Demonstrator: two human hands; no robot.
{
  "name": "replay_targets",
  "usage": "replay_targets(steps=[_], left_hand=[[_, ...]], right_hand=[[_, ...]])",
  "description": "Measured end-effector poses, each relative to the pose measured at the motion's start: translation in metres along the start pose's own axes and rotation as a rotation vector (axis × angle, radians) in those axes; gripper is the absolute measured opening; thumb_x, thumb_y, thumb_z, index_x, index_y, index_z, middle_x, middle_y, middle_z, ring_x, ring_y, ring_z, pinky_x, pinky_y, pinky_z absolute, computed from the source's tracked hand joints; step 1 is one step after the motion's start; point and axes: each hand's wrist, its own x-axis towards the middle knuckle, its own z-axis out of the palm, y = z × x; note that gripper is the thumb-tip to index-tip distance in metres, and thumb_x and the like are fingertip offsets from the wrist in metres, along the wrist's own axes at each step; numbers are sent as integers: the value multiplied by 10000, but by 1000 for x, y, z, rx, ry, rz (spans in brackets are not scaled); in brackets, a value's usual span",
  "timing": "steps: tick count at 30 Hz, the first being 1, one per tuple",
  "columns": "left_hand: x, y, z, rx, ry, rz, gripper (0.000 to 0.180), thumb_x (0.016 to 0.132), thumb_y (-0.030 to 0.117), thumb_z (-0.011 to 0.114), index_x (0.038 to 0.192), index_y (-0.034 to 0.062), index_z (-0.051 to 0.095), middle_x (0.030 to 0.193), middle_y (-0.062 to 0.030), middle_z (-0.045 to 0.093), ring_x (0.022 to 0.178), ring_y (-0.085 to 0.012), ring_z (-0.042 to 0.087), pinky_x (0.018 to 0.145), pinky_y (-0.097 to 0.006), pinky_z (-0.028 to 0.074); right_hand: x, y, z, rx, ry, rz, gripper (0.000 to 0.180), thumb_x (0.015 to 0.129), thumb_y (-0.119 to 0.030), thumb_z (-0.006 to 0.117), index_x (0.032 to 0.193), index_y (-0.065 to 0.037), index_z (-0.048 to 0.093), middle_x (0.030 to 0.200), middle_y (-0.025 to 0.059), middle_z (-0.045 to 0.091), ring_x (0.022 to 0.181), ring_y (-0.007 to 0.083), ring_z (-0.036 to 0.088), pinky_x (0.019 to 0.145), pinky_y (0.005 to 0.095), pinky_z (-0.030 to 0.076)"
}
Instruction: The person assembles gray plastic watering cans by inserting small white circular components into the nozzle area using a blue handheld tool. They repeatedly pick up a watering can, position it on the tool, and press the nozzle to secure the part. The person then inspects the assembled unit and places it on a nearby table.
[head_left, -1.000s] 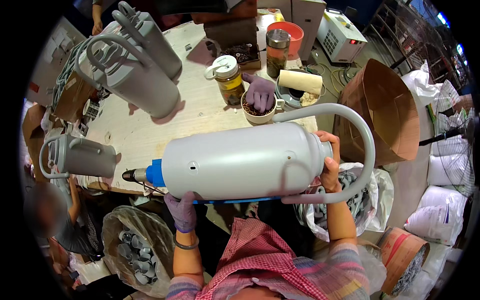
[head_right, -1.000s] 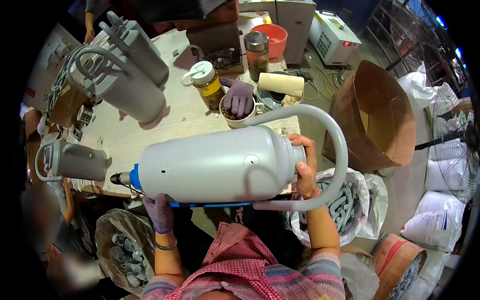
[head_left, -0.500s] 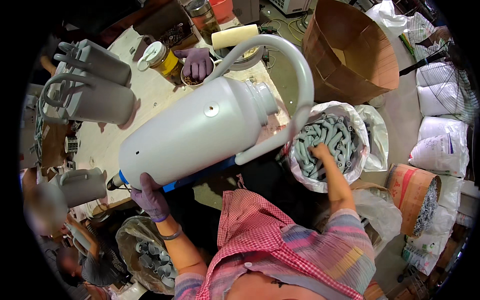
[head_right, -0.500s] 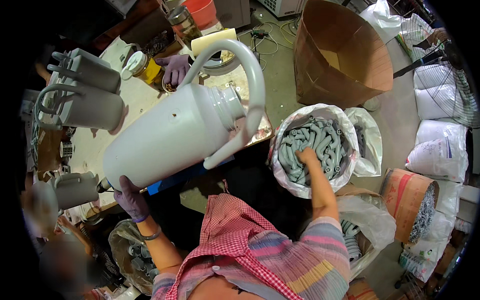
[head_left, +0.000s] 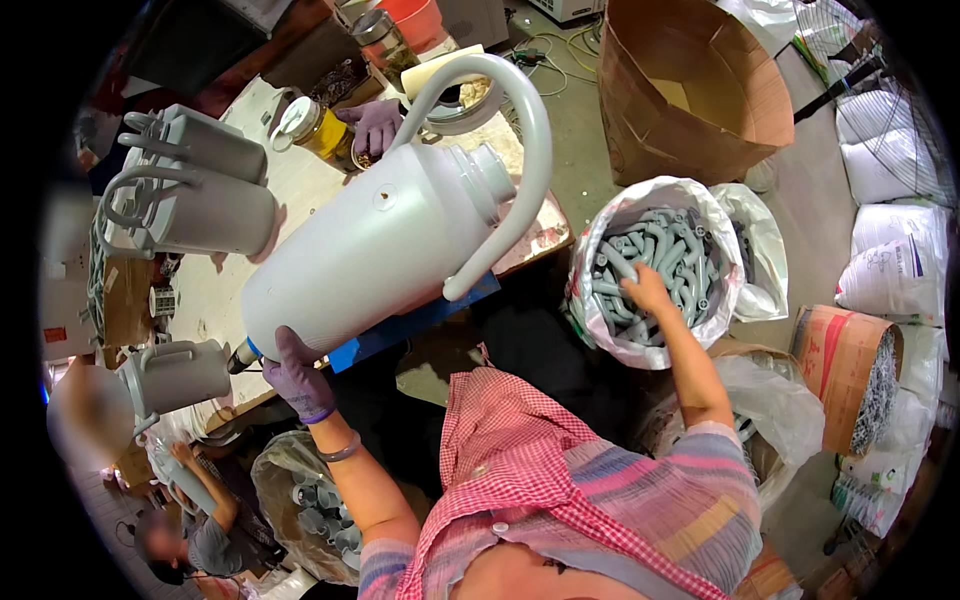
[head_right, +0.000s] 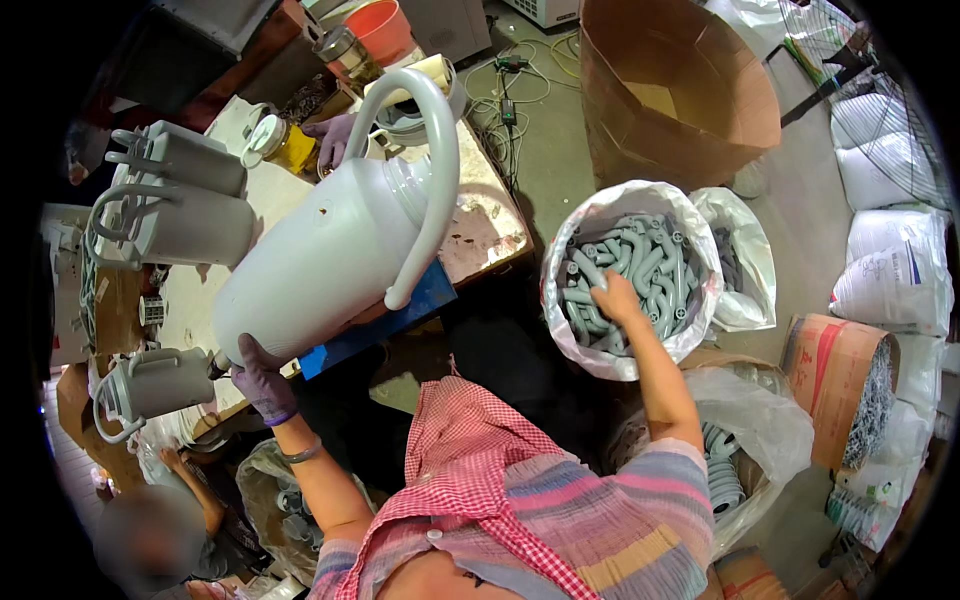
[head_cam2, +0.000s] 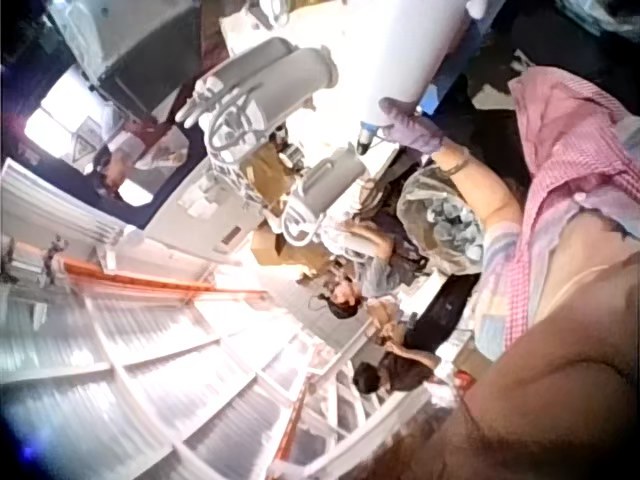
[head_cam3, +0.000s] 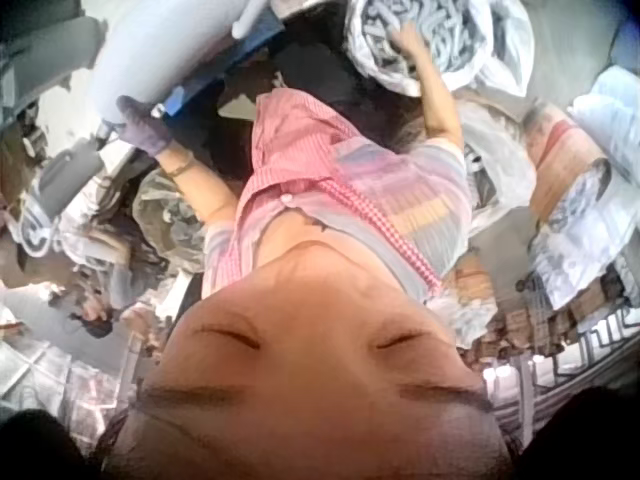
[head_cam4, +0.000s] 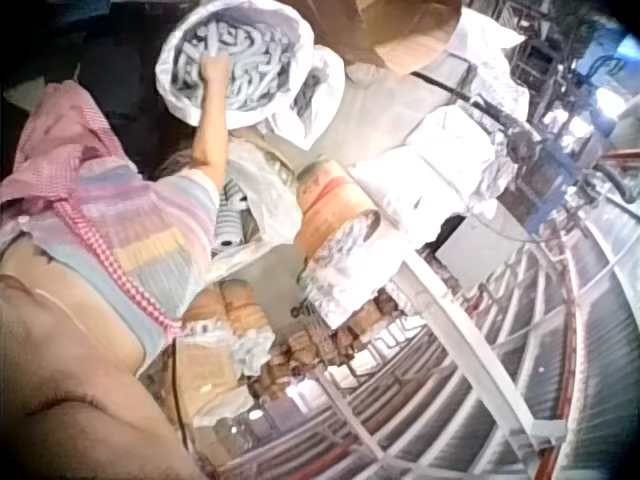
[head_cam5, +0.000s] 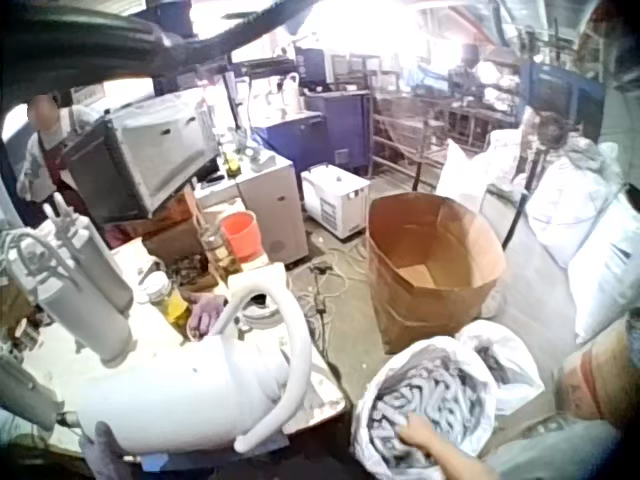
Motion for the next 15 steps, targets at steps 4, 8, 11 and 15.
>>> replay_targets(steps=[4,8,11,15], left_hand=[[4,-1,-11,-2,1,39,548,909,390,707,1188,-65,583,1120,-125,650,988,-188,626,865,-326,504],[12,-13,-11,-51,-2,35,515,909,344,718,1199,-59,584,1145,-121,650,1010,-192,624,890,-339,496],[16,-19,-14,-64,-24,45,476,919,304,709,1208,-52,585,1155,-108,651,1032,-184,614,917,-332,481],[21,-22,-13,-50,-10,-11,471,930,290,692,1229,-56,576,1192,-118,639,1069,-192,604,940,-337,472]], right_hand=[[-32,-47,-97,111,-39,178,587,838,-524,692,992,42,677,903,197,698,844,275,680,740,401,515],[-83,-28,-139,1126,-16,-21,333,941,-301,624,1094,-6,650,850,85,683,821,143,652,774,327,490],[-115,-59,-144,1090,-10,-107,367,890,-130,629,1217,13,539,816,47,622,833,151,634,884,323,486],[-119,-88,-127,873,362,-276,166,850,-76,583,1000,-8,568,763,48,588,696,157,591,702,347,501]])
